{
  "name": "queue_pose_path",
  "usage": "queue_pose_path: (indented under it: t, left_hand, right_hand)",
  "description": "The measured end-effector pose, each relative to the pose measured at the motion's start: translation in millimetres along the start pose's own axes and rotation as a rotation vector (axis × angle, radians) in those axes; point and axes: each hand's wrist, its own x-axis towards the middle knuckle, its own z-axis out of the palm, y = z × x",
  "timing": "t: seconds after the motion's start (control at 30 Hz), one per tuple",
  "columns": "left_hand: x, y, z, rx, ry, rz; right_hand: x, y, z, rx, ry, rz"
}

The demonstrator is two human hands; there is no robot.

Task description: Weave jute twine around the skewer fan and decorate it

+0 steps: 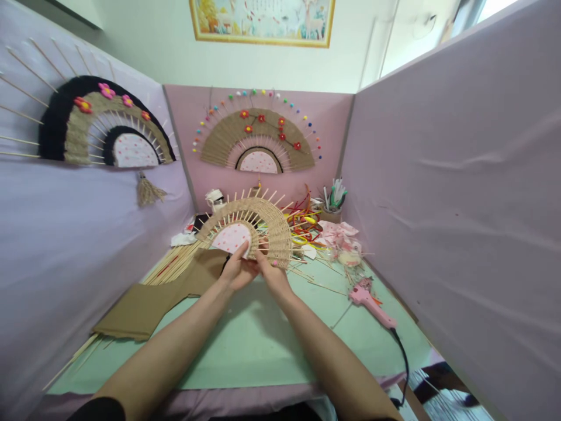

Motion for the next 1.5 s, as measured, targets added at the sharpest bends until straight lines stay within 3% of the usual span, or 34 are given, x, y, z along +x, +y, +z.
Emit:
queue_pose_path:
  t: [0.13,0.37,0.5,0.63,0.73,0.8,1.0,1.2,1.37,1.5]
  left_hand:
    - [-5,21,-9.9,-0.030,-0.053,-0.030]
    - [-8,28,-24.5,-0.156,0.040,0.050]
    - [-12,34,-26.2,-0.218,0.042,0.062]
    - [-13,40,-29.3,-0.255,0.036,0.093]
    - [-13,43,-32.2,-0.285,0.033,0.092]
    - [-13,44,-33.8,-0.301,0.027,0.095]
    - [-15,49,-39.2,-0.320,-0.020,0.076]
    - [-13,46,-43.7,-0.278,0.012,0.080]
    - [-11,43,-44.0,-0.190,0.040,0.044]
    - [-10,43,-45.4,-0.131,0.092,0.056]
  right_hand:
    - [-3,7,-8,-0.531,-0.158,-0.145]
    - [-25,2,-12,-1.147,-0.383,-0.349]
    - [-40,5,-3,-1.317,-0.469,-0.526]
    - [-51,12,3,-1.316,-0.546,-0.652]
    - [-52,14,4,-1.292,-0.547,-0.645]
    - [-50,12,4,-1.256,-0.567,-0.567]
    - [-35,3,-3,-0.996,-0.658,-0.089]
    - [-26,-10,-13,-0.443,-0.558,0.264]
    - [-22,-20,-18,0.093,-0.442,0.389]
    - [-19,-26,-21,0.224,-0.377,0.459]
